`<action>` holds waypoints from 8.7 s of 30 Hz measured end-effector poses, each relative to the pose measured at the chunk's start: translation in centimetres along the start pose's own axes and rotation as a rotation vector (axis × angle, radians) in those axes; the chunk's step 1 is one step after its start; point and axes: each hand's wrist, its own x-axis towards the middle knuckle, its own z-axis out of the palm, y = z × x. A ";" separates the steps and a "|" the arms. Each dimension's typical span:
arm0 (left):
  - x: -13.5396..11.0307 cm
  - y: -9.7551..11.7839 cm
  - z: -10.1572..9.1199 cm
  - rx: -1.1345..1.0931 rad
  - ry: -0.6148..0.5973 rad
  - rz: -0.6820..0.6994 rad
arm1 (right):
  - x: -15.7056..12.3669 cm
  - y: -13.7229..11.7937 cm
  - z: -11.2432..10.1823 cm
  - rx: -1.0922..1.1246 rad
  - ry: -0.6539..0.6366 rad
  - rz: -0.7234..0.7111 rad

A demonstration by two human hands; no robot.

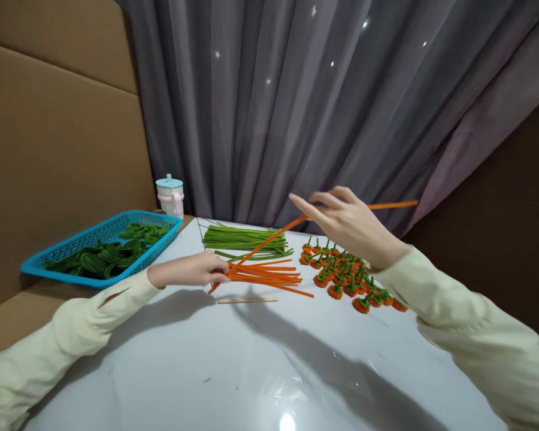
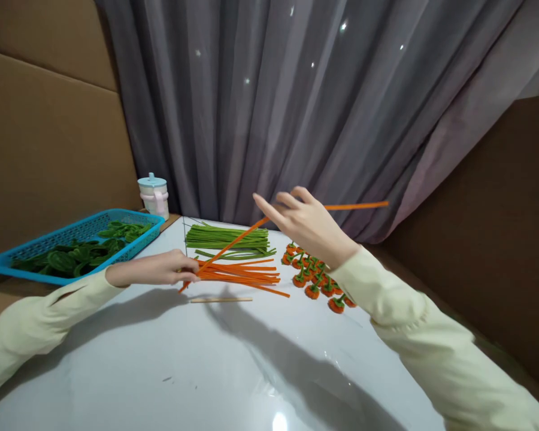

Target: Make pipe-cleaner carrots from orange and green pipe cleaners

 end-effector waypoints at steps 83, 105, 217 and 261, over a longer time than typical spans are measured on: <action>2.5 3.7 12.6 -0.540 0.623 -0.099 | -5.9 -19.8 6.7 1.045 -0.175 0.662; 3.0 3.4 12.3 -0.783 0.478 -0.148 | -7.4 -19.5 8.3 0.544 0.268 0.122; 1.8 4.1 12.1 -0.523 0.377 0.014 | -6.0 -20.0 6.7 0.962 0.031 0.414; 1.7 2.2 12.0 0.415 0.634 0.609 | -6.7 -18.2 9.1 3.094 -0.904 0.402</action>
